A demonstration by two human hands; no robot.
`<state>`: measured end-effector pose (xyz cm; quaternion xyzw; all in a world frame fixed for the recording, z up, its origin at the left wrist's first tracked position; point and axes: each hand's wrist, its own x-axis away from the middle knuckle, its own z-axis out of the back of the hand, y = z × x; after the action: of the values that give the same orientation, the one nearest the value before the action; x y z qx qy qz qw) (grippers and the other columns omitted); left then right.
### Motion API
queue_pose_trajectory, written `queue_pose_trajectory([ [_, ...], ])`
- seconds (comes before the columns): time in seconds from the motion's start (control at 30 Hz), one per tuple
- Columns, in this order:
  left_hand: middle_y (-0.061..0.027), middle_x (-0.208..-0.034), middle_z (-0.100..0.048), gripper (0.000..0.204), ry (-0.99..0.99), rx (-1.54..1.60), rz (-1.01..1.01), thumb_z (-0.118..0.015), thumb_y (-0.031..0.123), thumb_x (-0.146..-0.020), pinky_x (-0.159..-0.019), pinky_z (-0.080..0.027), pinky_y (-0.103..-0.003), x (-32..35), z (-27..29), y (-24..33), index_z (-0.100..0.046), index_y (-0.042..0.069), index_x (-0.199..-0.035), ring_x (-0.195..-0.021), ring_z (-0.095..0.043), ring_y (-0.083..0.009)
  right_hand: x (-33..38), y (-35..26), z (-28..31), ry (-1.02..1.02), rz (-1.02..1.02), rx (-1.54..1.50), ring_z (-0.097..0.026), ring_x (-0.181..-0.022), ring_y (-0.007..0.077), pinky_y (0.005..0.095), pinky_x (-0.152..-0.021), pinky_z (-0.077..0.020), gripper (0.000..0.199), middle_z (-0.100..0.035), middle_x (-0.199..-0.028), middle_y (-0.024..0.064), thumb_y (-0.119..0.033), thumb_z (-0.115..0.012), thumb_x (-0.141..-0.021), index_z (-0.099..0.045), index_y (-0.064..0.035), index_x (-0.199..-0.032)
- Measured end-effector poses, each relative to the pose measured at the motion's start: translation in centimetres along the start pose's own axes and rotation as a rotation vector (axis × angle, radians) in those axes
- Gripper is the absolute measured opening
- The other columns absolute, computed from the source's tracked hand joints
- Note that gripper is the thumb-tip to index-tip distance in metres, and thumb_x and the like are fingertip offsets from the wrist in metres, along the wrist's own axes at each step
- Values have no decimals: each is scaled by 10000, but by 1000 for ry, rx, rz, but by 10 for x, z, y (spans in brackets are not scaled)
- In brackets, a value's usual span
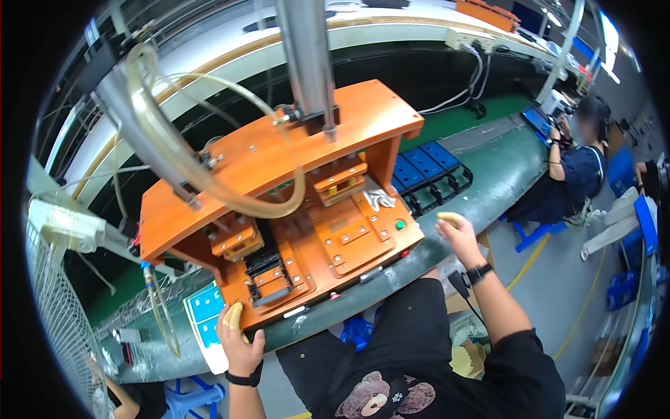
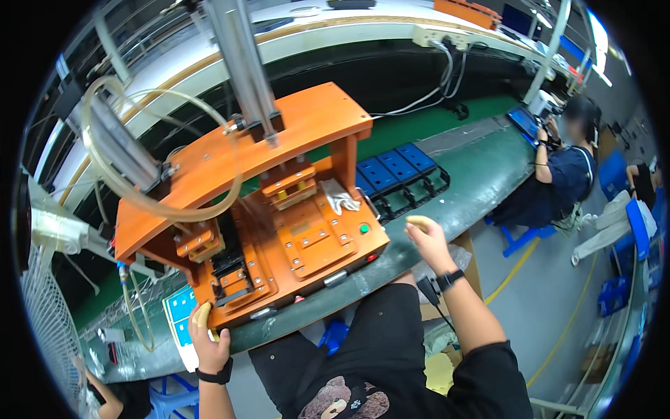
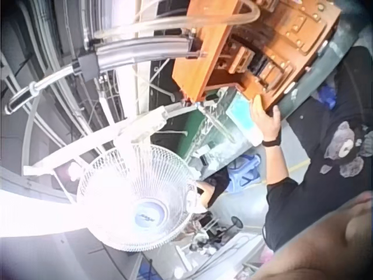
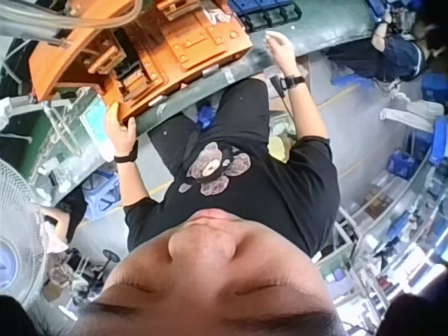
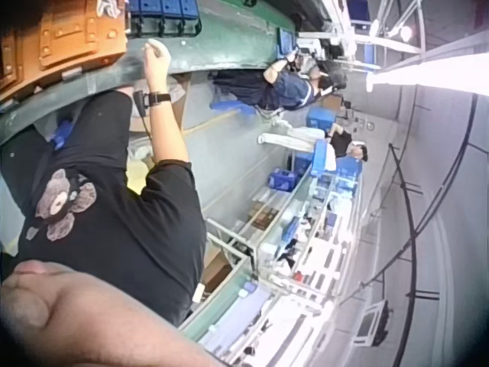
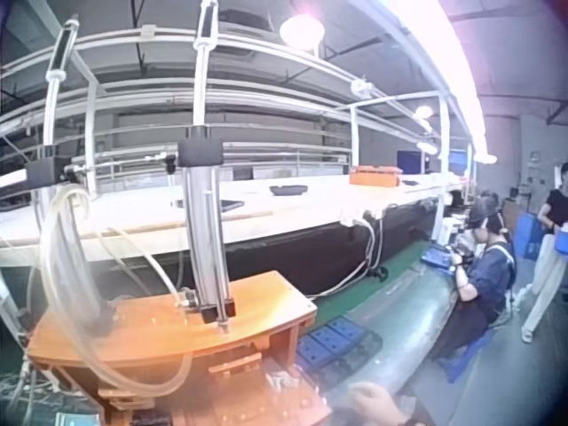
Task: Operating a press machine to assemble electronic components, likely mobile phone frames or similar plastic-rubber-foam parts.
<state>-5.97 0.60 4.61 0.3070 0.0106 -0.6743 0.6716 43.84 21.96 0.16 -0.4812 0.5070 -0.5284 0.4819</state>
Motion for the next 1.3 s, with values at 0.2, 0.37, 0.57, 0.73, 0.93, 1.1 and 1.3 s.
queue_pose_trajectory([
  [0.2, -195, -1328, -532, 401, 258, 266, 6, -495, 194, -969, -1085, -352, -426, -14, -24, -7, -537, -40, -1292, -1254, -492, -342, -53, -17, -19, 251, 491, 1004, -627, -933, 336, 407, -858, -510, 459, -663, -943, 172, -332, -779, -777, -673, -10, -1087],
  [0.37, -190, -1338, -521, 331, 432, 387, 125, -415, 127, -1021, -1075, -366, -412, -17, -54, -15, -531, -51, -1275, -1243, -500, -316, -66, -19, -35, -58, 284, 1142, -645, -946, 378, 447, -832, -521, 394, -683, -928, 216, -375, -725, -798, -695, -20, -964],
  [0.57, -157, -1339, -538, 318, 608, 530, 226, -368, 81, -1049, -982, -487, -338, -7, -71, -19, -492, -56, -1308, -1210, -540, -225, -102, -17, -30, -48, 257, 1176, -668, -794, 393, 480, -757, -539, 267, -679, -800, 222, -258, -681, -819, -669, 3, -768],
  [0.73, -131, -1349, -541, 335, 626, 459, 318, -372, 114, -1060, -970, -477, -323, -4, -72, -21, -469, -26, -1349, -1221, -536, -216, -163, -10, -27, -42, 257, 1244, -674, -825, 387, 465, -781, -544, 250, -686, -835, 221, -244, -703, -815, -698, 5, -801],
  [0.93, -119, -1376, -505, 346, 687, 579, 359, -367, 129, -1057, -980, -463, -340, -3, -78, -25, -453, -10, -1362, -1260, -502, -230, -247, 16, -59, -122, 382, 1106, -667, -908, 382, 457, -831, -530, 272, -694, -916, 213, -263, -713, -835, -703, 7, -872],
  [1.1, -149, -1390, -483, 366, 794, 531, 462, -358, 131, -1047, -1017, -455, -356, -5, -82, -23, -439, -20, -1370, -1249, -510, -239, -298, 6, -116, -249, 435, 1108, -657, -984, 366, 450, -872, -522, 239, -691, -994, 221, -238, -632, -857, -718, -21, -905],
  [1.3, -179, -1295, -506, 363, 757, 535, 473, -355, 157, -1041, -982, -513, -396, -14, -82, -10, -448, -15, -1347, -1194, -550, -267, -300, -35, -166, -372, 252, 980, -654, -1006, 366, 435, -891, -522, 260, -689, -1021, 228, -227, -639, -849, -726, -20, -979],
])
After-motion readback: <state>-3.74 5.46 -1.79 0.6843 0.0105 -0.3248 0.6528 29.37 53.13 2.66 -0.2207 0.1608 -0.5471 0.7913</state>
